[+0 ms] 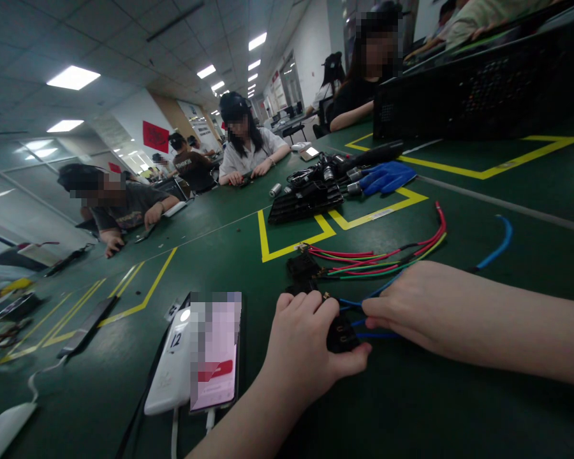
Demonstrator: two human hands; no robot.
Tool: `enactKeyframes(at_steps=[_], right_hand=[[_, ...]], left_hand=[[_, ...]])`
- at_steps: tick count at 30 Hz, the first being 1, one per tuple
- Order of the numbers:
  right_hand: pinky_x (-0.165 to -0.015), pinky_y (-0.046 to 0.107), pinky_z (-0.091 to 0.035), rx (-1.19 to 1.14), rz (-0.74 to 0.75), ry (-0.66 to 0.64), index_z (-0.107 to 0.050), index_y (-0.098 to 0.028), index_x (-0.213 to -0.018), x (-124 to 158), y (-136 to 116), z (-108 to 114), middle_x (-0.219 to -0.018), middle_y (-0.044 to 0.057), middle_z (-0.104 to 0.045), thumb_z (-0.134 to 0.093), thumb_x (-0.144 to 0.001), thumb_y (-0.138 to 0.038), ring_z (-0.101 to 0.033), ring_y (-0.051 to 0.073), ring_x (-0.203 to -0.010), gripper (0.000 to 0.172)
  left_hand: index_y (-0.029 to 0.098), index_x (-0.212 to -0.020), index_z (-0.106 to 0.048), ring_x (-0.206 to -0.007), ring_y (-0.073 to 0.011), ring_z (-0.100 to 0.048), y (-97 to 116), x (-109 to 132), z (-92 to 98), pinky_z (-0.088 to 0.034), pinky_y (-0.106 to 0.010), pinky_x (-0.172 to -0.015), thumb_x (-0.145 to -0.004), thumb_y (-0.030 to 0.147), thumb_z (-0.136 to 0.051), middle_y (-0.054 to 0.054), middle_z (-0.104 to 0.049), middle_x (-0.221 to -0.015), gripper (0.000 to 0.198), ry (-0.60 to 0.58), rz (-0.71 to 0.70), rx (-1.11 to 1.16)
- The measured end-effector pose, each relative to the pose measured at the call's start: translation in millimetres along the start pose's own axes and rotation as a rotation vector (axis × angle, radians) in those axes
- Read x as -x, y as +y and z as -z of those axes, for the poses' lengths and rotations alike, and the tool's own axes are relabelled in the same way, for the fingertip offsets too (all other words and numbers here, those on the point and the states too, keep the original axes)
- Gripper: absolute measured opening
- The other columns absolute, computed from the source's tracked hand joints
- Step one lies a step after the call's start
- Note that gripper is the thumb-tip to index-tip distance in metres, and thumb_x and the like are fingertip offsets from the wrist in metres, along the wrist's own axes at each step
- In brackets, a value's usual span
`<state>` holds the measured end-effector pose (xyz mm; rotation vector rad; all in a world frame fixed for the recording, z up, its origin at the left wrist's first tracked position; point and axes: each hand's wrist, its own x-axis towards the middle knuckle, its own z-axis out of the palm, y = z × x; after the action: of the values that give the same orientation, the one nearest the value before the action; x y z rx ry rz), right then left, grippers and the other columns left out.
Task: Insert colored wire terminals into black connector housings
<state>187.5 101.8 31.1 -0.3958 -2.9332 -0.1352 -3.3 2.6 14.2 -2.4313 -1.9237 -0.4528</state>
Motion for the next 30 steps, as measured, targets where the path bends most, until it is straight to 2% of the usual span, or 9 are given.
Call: enactKeyframes(at_steps=[8, 13, 20, 30], right_hand=[[-0.045, 0.030, -0.015, 0.000, -0.020, -0.053, -0.066, -0.023, -0.074, -1.0, -1.3, 1.2, -0.050, -0.004, -0.059, -0.066, -0.086, -0.018, -0.051, 0.016, -0.041, 0.013], [-0.047, 0.031, -0.018, -0.016, 0.022, -0.013, -0.066, -0.022, -0.076, -0.9, 1.5, 4.7, -0.055, -0.002, -0.065, -0.065, -0.086, -0.017, -0.056, 0.017, -0.044, 0.011], [-0.049, 0.031, -0.022, -0.063, 0.053, 0.055, -0.062, -0.021, -0.073, 1.1, -0.1, 8.0, -0.056, -0.001, -0.065, -0.060, -0.088, -0.015, -0.056, 0.016, -0.045, 0.017], [-0.047, 0.031, -0.019, -0.006, 0.022, 0.021, -0.064, -0.022, -0.075, 0.2, 0.6, 3.5, -0.053, -0.003, -0.063, -0.064, -0.088, -0.018, -0.052, 0.015, -0.042, 0.013]], left_hand=[[0.020, -0.083, -0.062, -0.076, -0.0217, -0.057, -0.3, -0.4, -0.2, -0.038, -0.038, -0.074, -0.077, 0.051, -0.077, -0.001, -0.064, -0.085, 0.034, -0.004, 0.001, -0.007], [0.020, -0.082, -0.062, -0.077, -0.0222, -0.058, -0.3, -0.2, -0.4, -0.037, -0.038, -0.074, -0.077, 0.050, -0.078, -0.001, -0.064, -0.084, 0.034, 0.003, -0.006, 0.005], [0.020, -0.083, -0.062, -0.078, -0.0223, -0.059, -0.6, 0.6, -1.3, -0.037, -0.038, -0.075, -0.078, 0.050, -0.076, -0.001, -0.064, -0.085, 0.034, -0.004, -0.003, -0.002], [0.020, -0.083, -0.063, -0.078, -0.0224, -0.059, -0.9, 0.5, -1.6, -0.038, -0.038, -0.075, -0.077, 0.050, -0.077, -0.001, -0.064, -0.085, 0.034, 0.001, -0.005, -0.009]])
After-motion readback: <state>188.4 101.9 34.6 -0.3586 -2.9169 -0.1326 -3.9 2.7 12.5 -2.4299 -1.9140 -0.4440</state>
